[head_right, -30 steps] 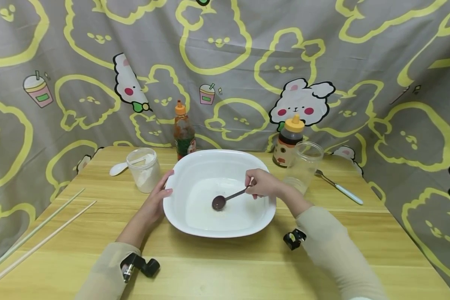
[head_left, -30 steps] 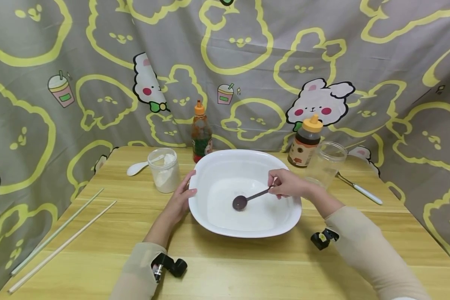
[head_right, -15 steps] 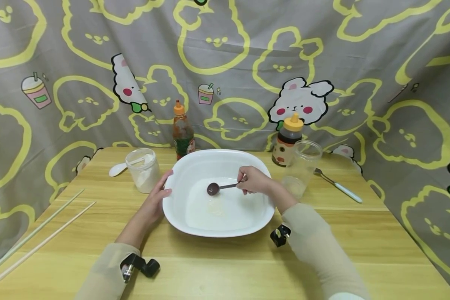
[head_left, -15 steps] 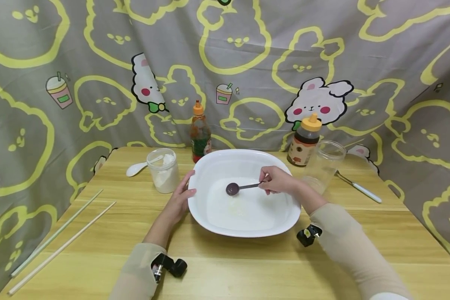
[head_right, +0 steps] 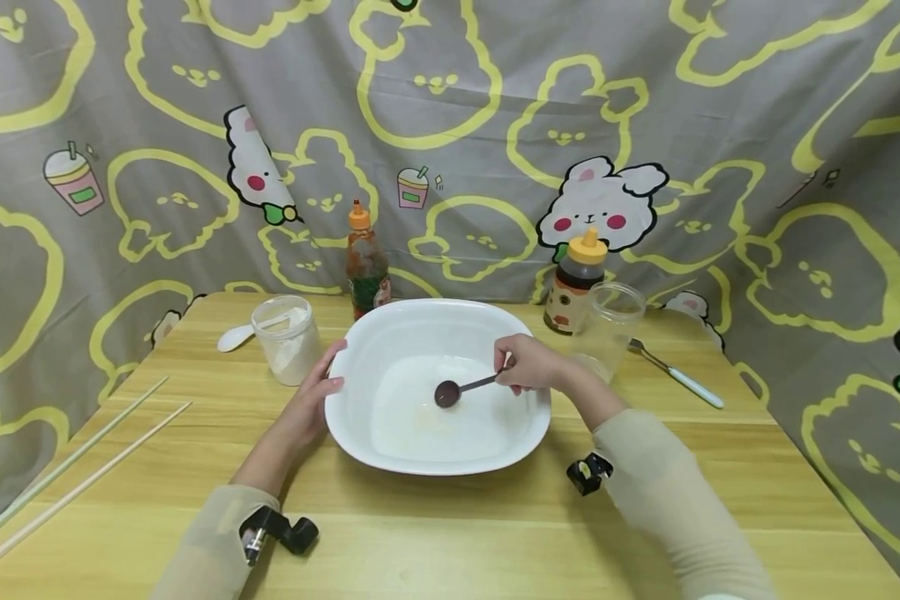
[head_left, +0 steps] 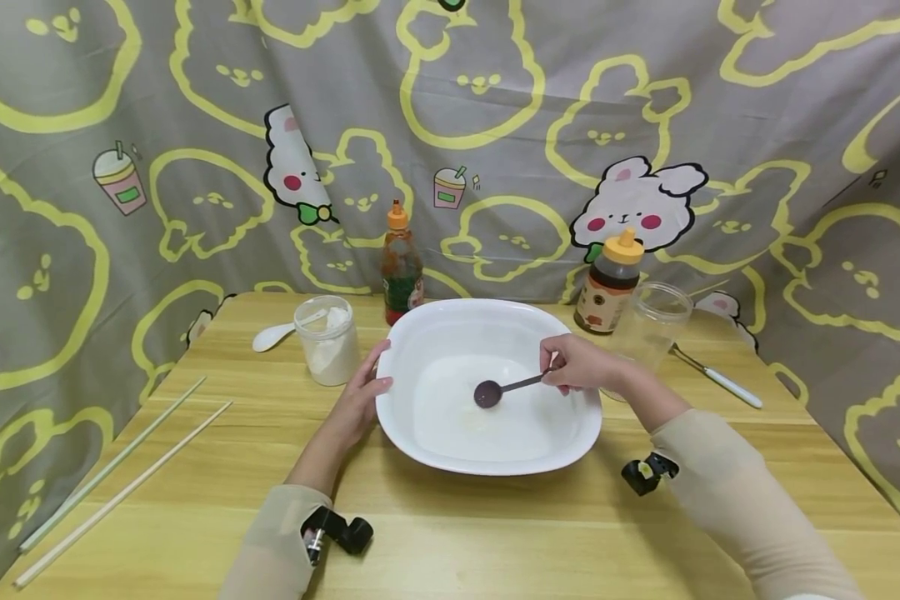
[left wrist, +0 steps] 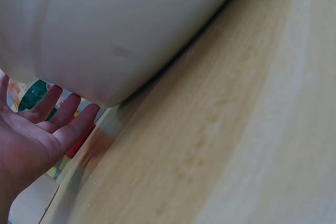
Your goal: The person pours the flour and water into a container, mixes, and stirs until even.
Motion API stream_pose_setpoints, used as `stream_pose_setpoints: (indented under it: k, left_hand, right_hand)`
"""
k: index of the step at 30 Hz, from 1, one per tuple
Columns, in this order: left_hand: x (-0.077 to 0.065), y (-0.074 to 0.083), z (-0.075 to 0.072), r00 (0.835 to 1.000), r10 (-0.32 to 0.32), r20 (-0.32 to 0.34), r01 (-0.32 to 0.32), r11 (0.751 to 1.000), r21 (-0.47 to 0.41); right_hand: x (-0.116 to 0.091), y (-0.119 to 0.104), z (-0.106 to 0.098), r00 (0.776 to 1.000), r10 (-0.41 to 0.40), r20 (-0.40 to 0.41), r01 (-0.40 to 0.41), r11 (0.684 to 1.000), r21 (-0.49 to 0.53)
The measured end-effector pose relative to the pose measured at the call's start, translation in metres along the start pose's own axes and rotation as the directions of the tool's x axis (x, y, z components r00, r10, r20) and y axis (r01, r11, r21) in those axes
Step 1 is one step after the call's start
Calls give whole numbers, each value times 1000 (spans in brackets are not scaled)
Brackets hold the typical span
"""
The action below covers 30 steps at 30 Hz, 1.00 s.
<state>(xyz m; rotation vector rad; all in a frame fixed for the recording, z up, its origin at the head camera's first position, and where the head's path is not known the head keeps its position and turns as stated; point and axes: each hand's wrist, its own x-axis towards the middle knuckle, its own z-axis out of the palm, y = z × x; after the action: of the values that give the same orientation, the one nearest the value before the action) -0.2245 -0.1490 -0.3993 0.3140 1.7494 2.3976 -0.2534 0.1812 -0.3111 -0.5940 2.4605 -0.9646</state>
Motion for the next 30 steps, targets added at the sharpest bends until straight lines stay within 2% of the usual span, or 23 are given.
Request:
stream_pose_setpoints:
  k: [4, 7, 11, 15, 22, 25, 30]
  left_hand:
    - [-1, 0, -1, 1000, 2, 5, -2, 1000, 4]
    - [-2, 0, -1, 1000, 4, 0, -4, 1000, 1]
    - [-2, -1, 1, 1000, 5, 3, -5, 1000, -13]
    - [-2, -1, 1, 1000, 7, 4, -6, 1000, -16]
    - [-3, 1, 1, 1000, 13, 9, -13, 1000, -9]
    - [-3, 1, 1, 1000, 16, 12, -16, 1000, 1]
    - [-2, 2, 0, 1000, 18, 16, -18, 1000, 12]
  right_hand:
    - [5, 2, -1, 999, 13, -48, -13, 1000, 1]
    - [13, 3, 4, 999, -3, -47, 4, 1000, 30]
    - [24, 2, 16, 999, -39, 5, 39, 995, 97]
    - [26, -1, 23, 996, -54, 64, 45, 989, 142]
    - [9, -2, 16, 992, -64, 112, 58, 997, 59]
    - [2, -1, 9, 995, -45, 85, 43, 999, 26]
    - [0, -1, 0, 1000, -14, -4, 14, 1000, -28]
